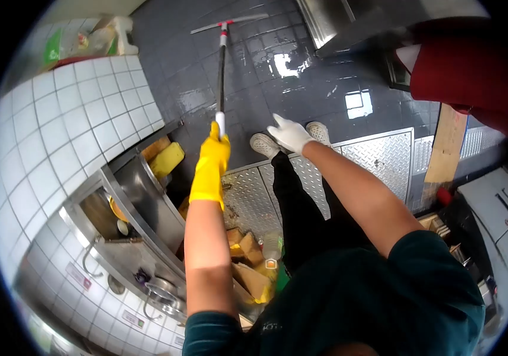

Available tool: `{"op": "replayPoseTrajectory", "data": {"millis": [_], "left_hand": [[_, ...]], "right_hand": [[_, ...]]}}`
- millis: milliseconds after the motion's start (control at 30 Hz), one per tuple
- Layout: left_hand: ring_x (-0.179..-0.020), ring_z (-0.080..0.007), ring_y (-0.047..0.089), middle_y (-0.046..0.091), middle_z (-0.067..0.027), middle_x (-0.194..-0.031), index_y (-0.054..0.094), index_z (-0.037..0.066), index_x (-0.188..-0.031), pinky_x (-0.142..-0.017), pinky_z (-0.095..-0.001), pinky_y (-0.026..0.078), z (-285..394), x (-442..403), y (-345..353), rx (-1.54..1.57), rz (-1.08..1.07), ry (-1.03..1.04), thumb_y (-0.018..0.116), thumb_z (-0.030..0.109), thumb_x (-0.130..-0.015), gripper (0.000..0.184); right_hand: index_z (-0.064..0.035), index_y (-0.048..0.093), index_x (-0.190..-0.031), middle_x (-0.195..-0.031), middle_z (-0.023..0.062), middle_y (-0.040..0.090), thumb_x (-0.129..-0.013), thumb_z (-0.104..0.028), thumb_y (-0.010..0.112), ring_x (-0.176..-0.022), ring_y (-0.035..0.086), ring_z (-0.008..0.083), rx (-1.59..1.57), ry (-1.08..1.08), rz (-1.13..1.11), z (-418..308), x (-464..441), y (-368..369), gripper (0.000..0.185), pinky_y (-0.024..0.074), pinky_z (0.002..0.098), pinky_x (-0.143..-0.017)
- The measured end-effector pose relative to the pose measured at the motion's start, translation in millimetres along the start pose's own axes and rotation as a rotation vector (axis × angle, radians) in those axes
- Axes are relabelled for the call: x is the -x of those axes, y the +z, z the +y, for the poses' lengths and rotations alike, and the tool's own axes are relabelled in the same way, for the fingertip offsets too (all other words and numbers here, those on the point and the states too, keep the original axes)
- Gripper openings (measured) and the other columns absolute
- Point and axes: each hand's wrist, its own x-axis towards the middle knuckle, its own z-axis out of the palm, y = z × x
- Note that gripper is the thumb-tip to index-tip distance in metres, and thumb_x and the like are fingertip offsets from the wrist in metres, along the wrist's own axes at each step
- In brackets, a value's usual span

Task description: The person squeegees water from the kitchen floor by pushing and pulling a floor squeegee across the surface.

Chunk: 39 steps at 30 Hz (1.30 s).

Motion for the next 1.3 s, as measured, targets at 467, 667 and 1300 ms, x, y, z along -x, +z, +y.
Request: {"op": "replayPoseTrajectory", "data": {"millis": [467, 667, 1300], "left_hand": [[-0.101, -0.0358, 0.072, 0.07, -0.0245, -0.123, 0.037, 0.026, -0.161, -0.096, -0.0411, 0.053, -168.6, 272.8, 46.6, -0.294, -0.114, -0.141, 0.065, 0.02, -0.099, 0.069], [-0.092, -0.0349, 0.073, 0.071, -0.0273, -0.103, 0.047, 0.025, -0.156, -0.082, -0.0393, 0.055, -240.8, 259.9, 104.9, 0.302, 0.219, 0.084, 0.072, 0.015, -0.095, 0.067], [-0.126, -0.0444, 0.061, 0.063, -0.0297, -0.133, 0.041, 0.025, -0.159, -0.105, -0.0425, 0.047, -262.4, -15.6, 53.8, 0.376, 0.163, -0.08, 0.059, 0.036, -0.1, 0.063]], "right_hand": [[0.0011, 0.038, -0.156, -0.149, 0.0291, 0.05, -0.101, -0.052, 0.048, -0.14, 0.049, 0.0392, 0.063, 0.094, -0.383, 33.0, 122.0, 72.6, 0.077, 0.0388, 0.0406, -0.116], [-0.0022, 0.037, -0.157, -0.125, 0.0155, 0.068, -0.101, -0.043, 0.06, -0.104, 0.068, 0.0222, -0.059, 0.002, -0.284, 77.0, 125.3, 83.5, 0.073, 0.0513, 0.0329, -0.095], [-0.007, 0.053, -0.15, -0.096, 0.0044, 0.072, -0.101, -0.024, 0.069, -0.085, 0.065, 0.0105, -0.115, 0.221, -0.088, 139.9, 124.0, 62.4, 0.054, 0.054, 0.0279, -0.082]]}}
